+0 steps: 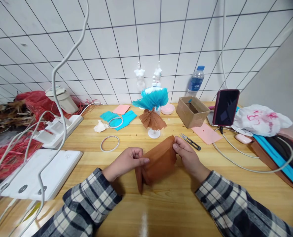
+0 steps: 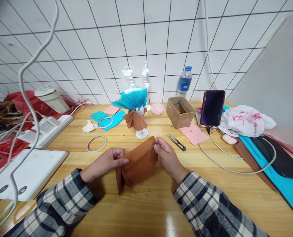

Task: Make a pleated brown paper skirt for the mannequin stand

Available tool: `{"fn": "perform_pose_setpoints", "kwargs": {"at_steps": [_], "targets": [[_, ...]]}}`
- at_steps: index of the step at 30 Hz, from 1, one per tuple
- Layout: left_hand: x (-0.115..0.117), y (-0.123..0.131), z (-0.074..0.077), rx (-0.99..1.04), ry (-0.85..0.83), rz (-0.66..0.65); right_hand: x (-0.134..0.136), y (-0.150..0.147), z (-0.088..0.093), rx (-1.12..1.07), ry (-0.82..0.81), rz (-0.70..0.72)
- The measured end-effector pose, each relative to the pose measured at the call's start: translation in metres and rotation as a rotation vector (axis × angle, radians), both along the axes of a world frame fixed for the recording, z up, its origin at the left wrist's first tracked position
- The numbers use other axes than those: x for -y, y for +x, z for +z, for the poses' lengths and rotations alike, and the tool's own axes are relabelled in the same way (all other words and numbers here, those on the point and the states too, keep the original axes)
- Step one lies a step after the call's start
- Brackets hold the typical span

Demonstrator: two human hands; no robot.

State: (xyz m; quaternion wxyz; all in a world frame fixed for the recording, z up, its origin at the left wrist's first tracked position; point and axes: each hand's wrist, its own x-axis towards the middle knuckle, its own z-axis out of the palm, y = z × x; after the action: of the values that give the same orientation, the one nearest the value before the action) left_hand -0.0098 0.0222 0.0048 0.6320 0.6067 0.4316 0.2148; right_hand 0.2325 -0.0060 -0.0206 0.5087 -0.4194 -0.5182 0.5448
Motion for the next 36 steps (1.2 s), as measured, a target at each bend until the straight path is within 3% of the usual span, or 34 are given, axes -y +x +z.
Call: {"fn": "perform_pose_setpoints", "kwargs": {"at_steps": [3, 5, 8, 12, 16, 20, 25, 28, 31, 36], "targets": [[0.002, -0.004, 0.007, 0.017, -0.221, -0.309, -0.004, 0.003, 0.0, 0.162, -0.018, 0.051], [0.006, -0.002, 0.008, 0.071, -0.322, -0.366, -0.007, 0.005, 0.0, 0.305, -0.015, 0.042], [0.01, 0.001, 0.004, 0.182, -0.371, -0.281, -0.014, 0.02, 0.001, 0.613, 0.07, -0.1], [0.008, -0.001, -0.001, 0.334, -0.457, -0.122, -0.025, 0.057, -0.001, 1.237, 0.131, -0.359], [0.009, 0.001, -0.001, 0.337, -0.466, -0.172, -0.032, 0.08, -0.011, 1.46, 0.071, -0.411], [0.012, 0.008, -0.007, 0.255, -0.388, -0.177, -0.035, 0.084, -0.014, 1.403, 0.075, -0.348], [0.011, 0.009, -0.016, 0.319, -0.328, -0.074, -0.026, 0.071, 0.004, 1.14, 0.098, -0.415], [0.008, 0.009, -0.017, 0.368, -0.316, -0.027, -0.015, 0.054, 0.013, 0.794, 0.033, -0.104], [0.005, 0.011, -0.019, 0.431, -0.295, 0.021, -0.005, 0.038, 0.014, 0.646, -0.111, 0.155], [0.005, 0.013, -0.02, 0.442, -0.257, 0.047, 0.002, 0.021, 0.01, 0.684, -0.208, 0.273]]}}
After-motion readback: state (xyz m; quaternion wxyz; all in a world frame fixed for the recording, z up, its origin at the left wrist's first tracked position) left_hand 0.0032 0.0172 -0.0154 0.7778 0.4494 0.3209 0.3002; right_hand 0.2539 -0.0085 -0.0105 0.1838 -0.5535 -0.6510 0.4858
